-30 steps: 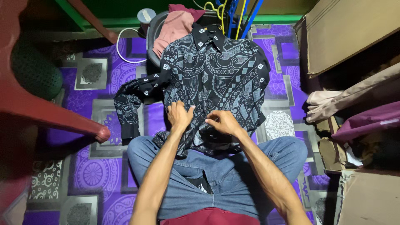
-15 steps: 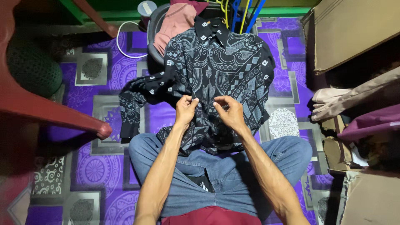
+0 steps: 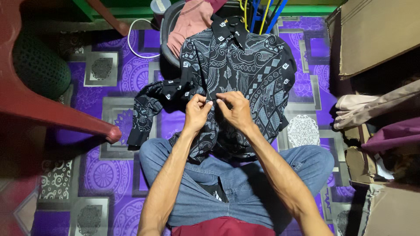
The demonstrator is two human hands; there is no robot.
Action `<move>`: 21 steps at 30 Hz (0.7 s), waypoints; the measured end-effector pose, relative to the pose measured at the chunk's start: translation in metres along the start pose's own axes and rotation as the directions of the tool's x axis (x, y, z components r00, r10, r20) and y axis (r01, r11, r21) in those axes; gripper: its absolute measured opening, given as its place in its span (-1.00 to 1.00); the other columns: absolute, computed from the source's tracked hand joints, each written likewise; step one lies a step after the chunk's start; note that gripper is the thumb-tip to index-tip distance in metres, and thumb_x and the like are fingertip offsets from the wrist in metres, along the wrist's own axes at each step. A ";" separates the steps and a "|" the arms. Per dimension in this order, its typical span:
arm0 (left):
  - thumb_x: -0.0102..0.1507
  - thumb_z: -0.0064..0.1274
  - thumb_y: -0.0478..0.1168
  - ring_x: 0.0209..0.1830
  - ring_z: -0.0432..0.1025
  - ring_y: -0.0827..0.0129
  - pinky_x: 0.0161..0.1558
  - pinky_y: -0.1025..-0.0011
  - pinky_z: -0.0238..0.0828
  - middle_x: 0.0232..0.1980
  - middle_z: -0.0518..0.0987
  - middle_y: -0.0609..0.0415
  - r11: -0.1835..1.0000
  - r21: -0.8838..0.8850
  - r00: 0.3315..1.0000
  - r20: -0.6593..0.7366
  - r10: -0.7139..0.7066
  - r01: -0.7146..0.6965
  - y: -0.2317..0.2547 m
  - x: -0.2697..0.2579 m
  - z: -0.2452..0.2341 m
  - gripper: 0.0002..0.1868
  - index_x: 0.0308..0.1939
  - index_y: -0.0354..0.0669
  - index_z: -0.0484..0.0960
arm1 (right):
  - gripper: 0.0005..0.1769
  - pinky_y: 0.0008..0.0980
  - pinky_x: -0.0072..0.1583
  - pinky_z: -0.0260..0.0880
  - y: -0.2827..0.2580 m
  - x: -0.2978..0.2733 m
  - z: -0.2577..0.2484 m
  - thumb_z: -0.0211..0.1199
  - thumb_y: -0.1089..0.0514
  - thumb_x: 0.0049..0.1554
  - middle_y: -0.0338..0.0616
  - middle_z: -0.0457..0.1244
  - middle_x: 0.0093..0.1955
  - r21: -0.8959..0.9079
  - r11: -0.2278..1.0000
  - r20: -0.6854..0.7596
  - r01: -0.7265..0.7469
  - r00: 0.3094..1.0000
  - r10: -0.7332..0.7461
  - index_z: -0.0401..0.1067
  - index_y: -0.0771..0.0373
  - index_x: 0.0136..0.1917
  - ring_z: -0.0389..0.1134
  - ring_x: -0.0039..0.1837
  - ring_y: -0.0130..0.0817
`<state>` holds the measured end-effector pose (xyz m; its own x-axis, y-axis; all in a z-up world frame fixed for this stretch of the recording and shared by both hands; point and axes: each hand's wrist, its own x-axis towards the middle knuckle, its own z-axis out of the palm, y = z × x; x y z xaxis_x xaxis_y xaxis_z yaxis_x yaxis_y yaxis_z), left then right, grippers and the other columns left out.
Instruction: The person sits on the floor and buttons a black patterned shirt from the bottom to the top. After buttoning, they place the shirt on a hanger and hang it in a wardrobe. Finally, they pick up a pink shirt from a nearby basin.
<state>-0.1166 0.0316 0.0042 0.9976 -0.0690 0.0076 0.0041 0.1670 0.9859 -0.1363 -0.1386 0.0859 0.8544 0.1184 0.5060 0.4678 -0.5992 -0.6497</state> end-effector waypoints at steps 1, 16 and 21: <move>0.30 0.15 -0.43 -0.42 0.32 0.68 -0.41 0.61 0.19 -0.36 0.52 0.20 0.999 0.043 1.000 -0.010 0.012 -0.012 0.004 -0.001 0.001 -0.88 -0.23 -0.28 0.49 | -0.81 -0.27 0.06 0.43 0.001 0.002 0.003 0.40 0.23 0.12 -0.09 0.42 -0.06 -0.016 1.000 0.013 -0.005 1.000 0.005 0.60 0.27 0.03 0.42 -0.02 -0.18; 0.26 0.16 -0.44 -0.47 0.27 0.70 -0.46 0.58 0.12 -0.43 0.49 0.24 0.991 0.133 0.999 -0.039 0.033 -0.027 0.000 0.002 0.000 -0.88 -0.25 -0.27 0.51 | -0.89 -0.54 -0.22 0.31 0.064 -0.012 0.031 0.38 0.22 0.13 -0.27 0.41 -0.22 0.525 0.535 0.290 -0.662 0.730 0.619 0.61 0.28 -0.07 0.32 -0.25 -0.61; 0.26 0.16 -0.46 -0.45 0.27 0.69 -0.42 0.59 0.14 -0.41 0.48 0.23 0.996 0.087 0.999 -0.048 0.003 0.002 -0.006 0.003 -0.007 -0.88 -0.23 -0.28 0.51 | -0.86 -0.53 -0.27 0.19 0.091 -0.024 0.020 0.30 0.17 0.19 -0.20 0.36 -0.21 0.650 0.334 0.295 -0.683 0.632 0.717 0.57 0.27 -0.04 0.26 -0.27 -0.61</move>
<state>-0.1131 0.0375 -0.0033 0.9998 -0.0216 0.0021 -0.0003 0.0805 0.9968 -0.1098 -0.1802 0.0029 0.9419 -0.1213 -0.3133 -0.2797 0.2335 -0.9313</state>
